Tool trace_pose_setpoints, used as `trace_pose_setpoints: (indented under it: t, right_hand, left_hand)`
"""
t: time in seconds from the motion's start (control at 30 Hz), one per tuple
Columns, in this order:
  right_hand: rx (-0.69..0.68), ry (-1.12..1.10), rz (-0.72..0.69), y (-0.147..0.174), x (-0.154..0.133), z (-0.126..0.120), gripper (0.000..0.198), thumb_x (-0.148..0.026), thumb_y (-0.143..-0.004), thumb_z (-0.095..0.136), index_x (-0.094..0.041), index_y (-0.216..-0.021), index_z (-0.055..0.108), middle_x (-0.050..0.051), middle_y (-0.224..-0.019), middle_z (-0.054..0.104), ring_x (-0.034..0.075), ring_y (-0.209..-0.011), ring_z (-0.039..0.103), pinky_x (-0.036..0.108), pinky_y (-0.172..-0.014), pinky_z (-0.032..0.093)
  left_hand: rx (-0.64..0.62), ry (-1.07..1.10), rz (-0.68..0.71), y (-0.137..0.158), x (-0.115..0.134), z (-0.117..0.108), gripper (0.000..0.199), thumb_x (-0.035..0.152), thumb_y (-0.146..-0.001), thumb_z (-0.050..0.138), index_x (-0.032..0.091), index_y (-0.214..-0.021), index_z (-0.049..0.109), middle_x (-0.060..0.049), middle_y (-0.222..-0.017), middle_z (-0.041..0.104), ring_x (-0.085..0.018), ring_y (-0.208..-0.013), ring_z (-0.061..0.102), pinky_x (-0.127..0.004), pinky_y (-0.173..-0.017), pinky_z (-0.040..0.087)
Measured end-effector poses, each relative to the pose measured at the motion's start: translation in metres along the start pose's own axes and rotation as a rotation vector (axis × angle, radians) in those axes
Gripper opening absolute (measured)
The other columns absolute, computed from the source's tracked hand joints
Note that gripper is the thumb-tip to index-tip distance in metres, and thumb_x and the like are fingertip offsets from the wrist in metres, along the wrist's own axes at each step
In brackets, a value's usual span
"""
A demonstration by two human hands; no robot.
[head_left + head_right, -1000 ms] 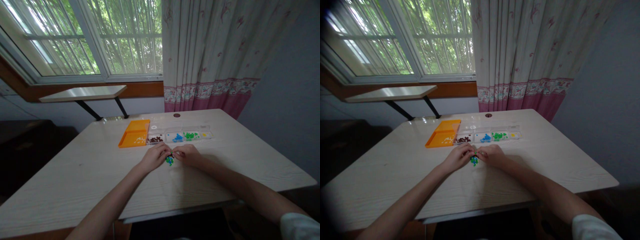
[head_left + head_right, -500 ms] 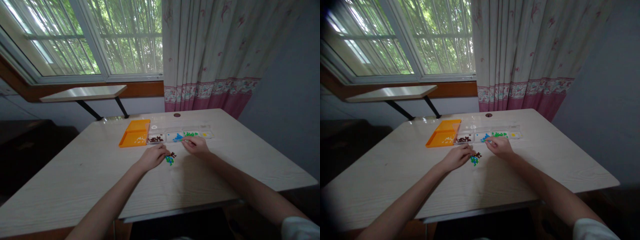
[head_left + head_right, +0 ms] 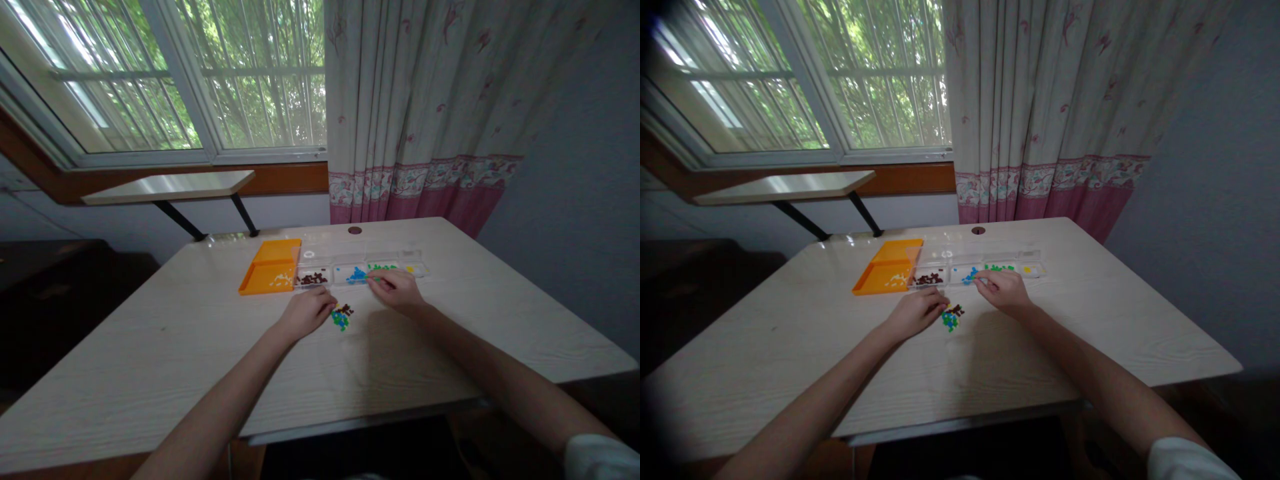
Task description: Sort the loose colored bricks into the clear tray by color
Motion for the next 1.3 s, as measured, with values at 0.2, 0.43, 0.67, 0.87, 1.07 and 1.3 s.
trace_pose_setpoints:
  t: [0.2, 0.43, 0.67, 0.87, 1.07, 1.3]
  right_hand:
    - [-0.188, 0.130, 0.288, 0.002, 0.042, 0.005, 0.023, -0.035, -0.079, 0.049, -0.021, -0.086, 0.067, -0.002, -0.052, 0.056, 0.010, -0.047, 0.049, 0.021, -0.050, 0.033]
    - [-0.265, 0.307, 0.489, 0.007, 0.075, 0.005, 0.026, -0.039, -0.080, 0.047, -0.027, -0.088, 0.068, -0.001, -0.060, 0.062, 0.014, -0.056, 0.054, 0.023, -0.052, 0.031]
    - [-0.276, 0.296, 0.507, 0.009, 0.075, 0.006, 0.029, -0.039, -0.082, 0.044, -0.026, -0.092, 0.067, -0.001, -0.060, 0.062, 0.013, -0.056, 0.054, 0.023, -0.051, 0.031]
    - [-0.300, 0.163, 0.349, 0.009, 0.040, 0.021, 0.023, -0.034, -0.080, 0.048, -0.023, -0.087, 0.068, -0.002, -0.052, 0.059, 0.011, -0.047, 0.051, 0.022, -0.047, 0.030]
    - [-0.377, 0.031, 0.191, 0.017, -0.001, 0.044, 0.018, -0.029, -0.078, 0.052, -0.024, -0.084, 0.068, -0.002, -0.058, 0.063, 0.010, -0.051, 0.054, 0.020, -0.051, 0.034]
    - [-0.408, -0.056, 0.108, 0.024, -0.019, 0.052, 0.015, -0.032, -0.076, 0.057, -0.025, -0.082, 0.068, -0.004, -0.052, 0.060, 0.008, -0.047, 0.051, 0.019, -0.050, 0.032]
  left_hand:
    - [-0.011, -0.024, 0.006, 0.000, 0.001, 0.000, 0.024, 0.026, -0.087, 0.039, 0.022, -0.094, 0.062, -0.003, -0.089, 0.060, -0.015, -0.083, 0.058, -0.024, -0.072, 0.044]
    - [-0.009, -0.024, 0.009, 0.000, 0.002, -0.001, 0.023, 0.026, -0.087, 0.041, 0.022, -0.093, 0.063, -0.003, -0.089, 0.060, -0.015, -0.083, 0.058, -0.024, -0.073, 0.044]
    - [-0.007, 0.005, 0.001, -0.002, 0.002, -0.001, 0.020, 0.022, -0.084, 0.043, 0.020, -0.089, 0.062, -0.002, -0.086, 0.060, -0.014, -0.080, 0.057, -0.023, -0.070, 0.043]
    - [0.016, 0.095, -0.020, -0.002, 0.002, -0.003, 0.014, 0.019, -0.080, 0.046, 0.018, -0.081, 0.060, -0.002, -0.079, 0.059, -0.012, -0.071, 0.055, -0.021, -0.064, 0.042]
    - [0.077, 0.229, -0.039, -0.003, 0.003, -0.009, 0.010, 0.016, -0.077, 0.050, 0.016, -0.078, 0.060, -0.002, -0.076, 0.058, -0.012, -0.069, 0.053, -0.021, -0.061, 0.040]
    - [0.209, 0.411, -0.015, -0.004, 0.014, -0.016, 0.011, 0.016, -0.076, 0.052, 0.015, -0.080, 0.063, -0.001, -0.072, 0.058, -0.010, -0.067, 0.051, -0.020, -0.060, 0.040]
Point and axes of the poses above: each hand's wrist, its own y-axis away from the middle knuckle, its own z-axis out of the palm, x = y × z, the point moved 7 cm from there along -y, towards the middle knuckle
